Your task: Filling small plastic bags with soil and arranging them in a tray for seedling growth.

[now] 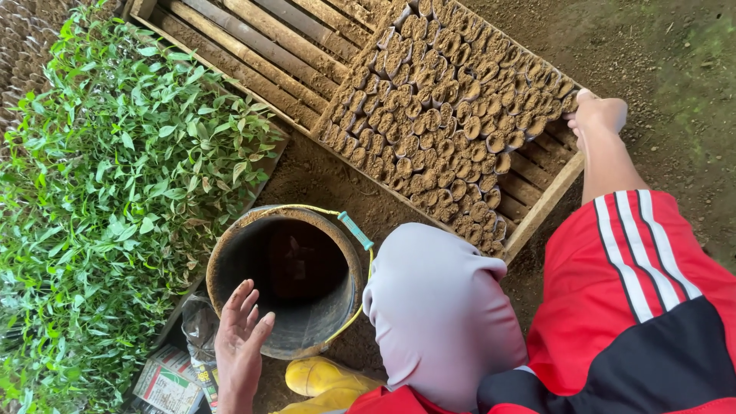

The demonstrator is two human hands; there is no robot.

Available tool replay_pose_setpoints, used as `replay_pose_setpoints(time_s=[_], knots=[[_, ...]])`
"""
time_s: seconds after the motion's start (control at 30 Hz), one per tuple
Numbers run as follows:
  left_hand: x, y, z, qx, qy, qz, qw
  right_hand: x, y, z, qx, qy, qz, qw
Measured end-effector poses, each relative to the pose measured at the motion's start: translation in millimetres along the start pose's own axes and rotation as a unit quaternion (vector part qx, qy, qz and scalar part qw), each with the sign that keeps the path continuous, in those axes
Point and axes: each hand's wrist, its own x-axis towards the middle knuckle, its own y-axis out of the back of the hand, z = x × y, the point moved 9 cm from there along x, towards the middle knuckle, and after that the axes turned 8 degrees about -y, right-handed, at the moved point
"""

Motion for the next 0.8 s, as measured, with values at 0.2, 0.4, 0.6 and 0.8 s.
replay_pose_setpoints(time_s=[0.2, 0.4, 0.6, 0.8], knots=[[2.7, -2.7, -6.5, -0.013, -0.002, -0.008, 1.000, 19.2, -5.7, 2.1, 0.009, 0.057, -0.021, 0.998], [2.3, -2.8, -6.3, -0.017, -0.006, -0.007, 1.000, 27.9, -10.1, -2.2, -0.037, 0.013, -0.020, 0.999], [-0.1, 4.0, -5.3, -0.016, -0.004, 0.007, 1.000, 38.7, -7.6, -9.8, -0.072, 0.057, -0.058, 0.994], [1.5, -3.1, -10.7, -0.027, -0.003, 0.000, 1.000, 55.2, -21.5, -8.5, -0.075, 0.056, -0.050, 0.994]])
